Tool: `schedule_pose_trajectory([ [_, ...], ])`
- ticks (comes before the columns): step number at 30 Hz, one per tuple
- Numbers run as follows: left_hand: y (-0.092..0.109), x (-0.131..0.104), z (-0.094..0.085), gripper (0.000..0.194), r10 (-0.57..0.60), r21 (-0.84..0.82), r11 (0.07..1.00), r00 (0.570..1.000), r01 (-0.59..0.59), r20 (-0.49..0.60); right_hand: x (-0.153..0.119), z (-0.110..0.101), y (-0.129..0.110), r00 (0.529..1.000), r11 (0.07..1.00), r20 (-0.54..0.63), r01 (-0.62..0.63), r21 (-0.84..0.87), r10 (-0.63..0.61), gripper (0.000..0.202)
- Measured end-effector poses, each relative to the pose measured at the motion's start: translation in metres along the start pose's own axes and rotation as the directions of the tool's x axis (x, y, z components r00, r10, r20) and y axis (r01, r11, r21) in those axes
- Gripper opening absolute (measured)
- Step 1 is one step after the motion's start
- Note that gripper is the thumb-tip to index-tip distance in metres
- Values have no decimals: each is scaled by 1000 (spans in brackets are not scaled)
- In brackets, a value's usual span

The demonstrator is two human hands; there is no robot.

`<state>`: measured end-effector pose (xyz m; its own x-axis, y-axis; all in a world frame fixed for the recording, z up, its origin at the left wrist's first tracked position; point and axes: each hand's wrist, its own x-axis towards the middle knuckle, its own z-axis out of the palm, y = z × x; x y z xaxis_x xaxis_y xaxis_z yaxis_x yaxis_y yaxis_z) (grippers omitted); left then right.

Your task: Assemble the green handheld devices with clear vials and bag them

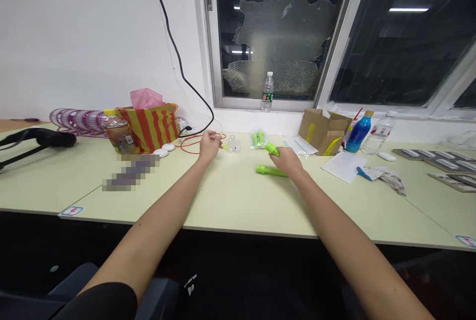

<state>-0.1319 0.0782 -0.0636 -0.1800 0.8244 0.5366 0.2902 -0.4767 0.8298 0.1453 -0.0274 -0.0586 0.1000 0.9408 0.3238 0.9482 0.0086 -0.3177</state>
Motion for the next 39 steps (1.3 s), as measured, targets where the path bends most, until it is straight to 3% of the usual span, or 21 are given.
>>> schedule_pose_trajectory([
  [5,-17,5,-2,23,-51,-76,996,998,53,33,0,0,2,1000,999,-8,-12,47,12,30],
  [11,-34,7,-5,16,-109,-20,994,993,110,34,2,1,6,1000,998,-25,-9,66,10,28],
  [17,-59,14,-6,11,-12,317,948,990,-33,139,2,2,6,1000,997,-26,9,80,-6,29],
  [25,-72,24,3,13,79,479,845,942,-237,327,3,3,7,1000,995,-19,19,97,-17,28],
  [39,-77,26,3,20,26,606,745,920,-278,391,5,7,9,1000,993,-8,-2,120,3,26],
])
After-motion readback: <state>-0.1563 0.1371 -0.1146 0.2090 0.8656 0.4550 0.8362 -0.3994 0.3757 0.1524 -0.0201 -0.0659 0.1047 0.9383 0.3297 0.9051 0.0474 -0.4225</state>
